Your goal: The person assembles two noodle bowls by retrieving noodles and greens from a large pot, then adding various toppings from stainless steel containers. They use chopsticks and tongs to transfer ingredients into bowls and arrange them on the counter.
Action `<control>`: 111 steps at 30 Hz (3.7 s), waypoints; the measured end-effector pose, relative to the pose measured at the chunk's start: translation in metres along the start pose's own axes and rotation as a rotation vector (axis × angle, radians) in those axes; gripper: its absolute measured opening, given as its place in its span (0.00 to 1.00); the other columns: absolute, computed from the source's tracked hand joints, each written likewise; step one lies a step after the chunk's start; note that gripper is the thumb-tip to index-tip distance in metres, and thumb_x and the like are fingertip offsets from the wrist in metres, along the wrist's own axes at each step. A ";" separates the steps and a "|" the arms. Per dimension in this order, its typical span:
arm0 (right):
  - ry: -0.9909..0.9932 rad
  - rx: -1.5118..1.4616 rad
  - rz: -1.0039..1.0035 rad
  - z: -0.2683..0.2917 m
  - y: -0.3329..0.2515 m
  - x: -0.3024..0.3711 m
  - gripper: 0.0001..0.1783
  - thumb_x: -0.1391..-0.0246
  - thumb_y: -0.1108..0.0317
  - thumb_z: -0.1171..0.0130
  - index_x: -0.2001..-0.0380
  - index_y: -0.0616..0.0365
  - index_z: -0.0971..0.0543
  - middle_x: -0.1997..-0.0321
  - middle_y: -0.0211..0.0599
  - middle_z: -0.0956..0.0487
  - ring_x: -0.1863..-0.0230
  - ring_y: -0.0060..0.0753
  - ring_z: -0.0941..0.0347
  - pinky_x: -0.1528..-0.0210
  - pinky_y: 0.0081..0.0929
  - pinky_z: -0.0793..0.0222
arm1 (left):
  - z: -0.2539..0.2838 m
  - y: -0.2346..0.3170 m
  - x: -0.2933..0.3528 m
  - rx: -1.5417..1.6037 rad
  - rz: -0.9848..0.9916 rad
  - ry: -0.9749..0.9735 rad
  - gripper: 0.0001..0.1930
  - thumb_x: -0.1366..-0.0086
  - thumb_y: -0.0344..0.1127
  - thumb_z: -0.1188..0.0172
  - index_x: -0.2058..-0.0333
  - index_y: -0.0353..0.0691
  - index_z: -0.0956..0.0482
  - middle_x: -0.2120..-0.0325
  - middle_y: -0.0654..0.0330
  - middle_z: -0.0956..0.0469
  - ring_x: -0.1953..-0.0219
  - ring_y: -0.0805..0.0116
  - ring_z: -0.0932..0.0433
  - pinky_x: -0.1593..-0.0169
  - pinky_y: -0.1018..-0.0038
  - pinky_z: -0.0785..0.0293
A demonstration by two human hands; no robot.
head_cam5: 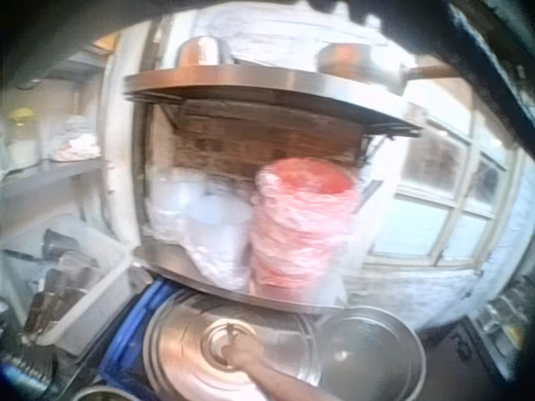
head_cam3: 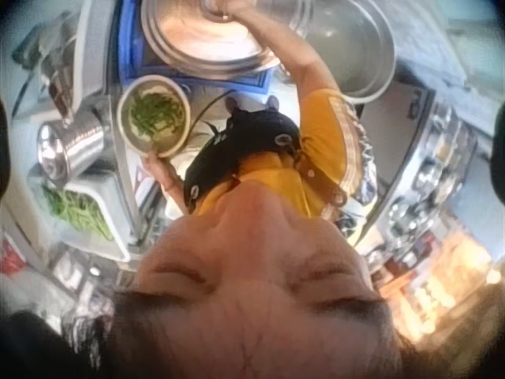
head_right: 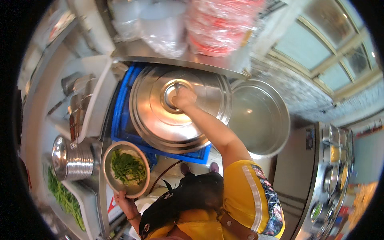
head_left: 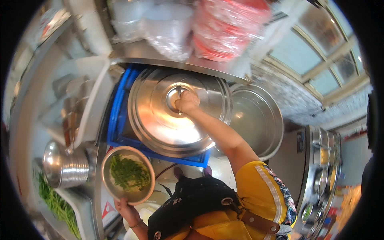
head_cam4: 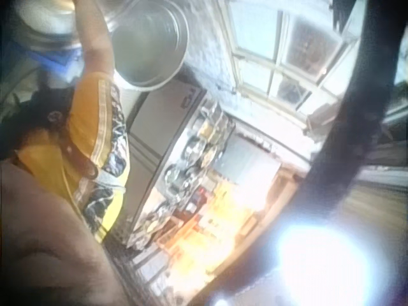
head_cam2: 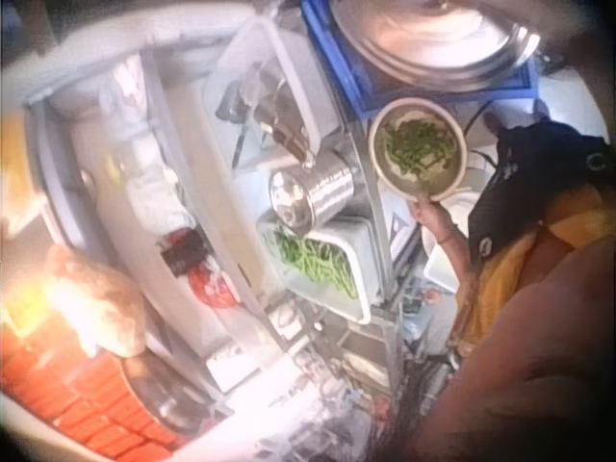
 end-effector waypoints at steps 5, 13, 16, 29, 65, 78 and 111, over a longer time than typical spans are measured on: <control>-0.071 0.007 -0.070 0.035 0.114 0.025 0.13 0.64 0.60 0.42 0.74 0.54 0.18 0.68 0.45 0.19 0.62 0.43 0.22 0.58 0.37 0.28 | -0.042 0.012 0.011 0.061 -0.032 -0.059 0.21 0.46 0.23 0.51 0.51 0.31 0.30 0.56 0.53 0.26 0.56 0.62 0.25 0.54 0.67 0.26; 0.042 -0.019 -0.272 0.112 0.312 0.054 0.11 0.64 0.60 0.40 0.75 0.52 0.18 0.70 0.42 0.19 0.63 0.43 0.22 0.60 0.36 0.29 | -0.139 -0.007 0.058 -0.033 0.027 -0.236 0.22 0.48 0.21 0.55 0.51 0.29 0.31 0.56 0.53 0.26 0.56 0.63 0.26 0.52 0.68 0.28; 0.080 -0.057 -0.315 0.127 0.379 0.055 0.11 0.64 0.60 0.40 0.75 0.52 0.18 0.70 0.42 0.19 0.63 0.42 0.22 0.60 0.35 0.29 | -0.181 -0.020 0.087 -0.112 0.032 -0.326 0.21 0.48 0.21 0.55 0.52 0.29 0.31 0.56 0.54 0.26 0.56 0.66 0.26 0.52 0.71 0.30; 0.151 -0.202 -0.258 0.129 0.468 0.037 0.16 0.60 0.54 0.36 0.70 0.51 0.17 0.71 0.40 0.19 0.66 0.40 0.21 0.60 0.33 0.28 | -0.304 -0.095 0.188 -0.222 0.141 -0.565 0.21 0.48 0.24 0.51 0.53 0.30 0.29 0.59 0.58 0.25 0.57 0.68 0.26 0.52 0.75 0.31; 0.974 -0.674 -0.991 0.316 0.852 0.679 0.25 0.46 0.54 0.42 0.54 0.64 0.24 0.60 0.52 0.20 0.61 0.43 0.22 0.56 0.33 0.28 | -0.549 -0.427 0.725 -0.886 0.556 -1.941 0.15 0.45 0.23 0.51 0.57 0.33 0.31 0.78 0.58 0.25 0.88 0.74 0.29 0.86 0.81 0.30; 0.417 0.060 -1.523 0.408 1.100 0.733 0.36 0.61 0.57 0.36 0.45 0.54 0.30 0.51 0.50 0.25 0.48 0.49 0.30 0.48 0.37 0.32 | -0.624 -0.556 0.861 -1.026 0.667 -2.183 0.13 0.43 0.23 0.52 0.58 0.30 0.32 0.79 0.53 0.24 0.88 0.70 0.27 0.87 0.77 0.30; 0.323 -0.046 -1.125 0.447 1.138 0.800 0.21 0.55 0.62 0.38 0.56 0.56 0.22 0.63 0.49 0.21 0.57 0.49 0.25 0.54 0.39 0.30 | -0.600 -0.627 0.925 -0.877 0.362 -2.057 0.15 0.44 0.26 0.49 0.57 0.34 0.26 0.78 0.63 0.24 0.86 0.78 0.29 0.87 0.80 0.32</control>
Point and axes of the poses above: each hand's wrist, its own x-axis away from the middle knuckle, its own z-axis out of the back of the hand, y = z × x, the point moved 3 cm from there along -x, towards the middle knuckle
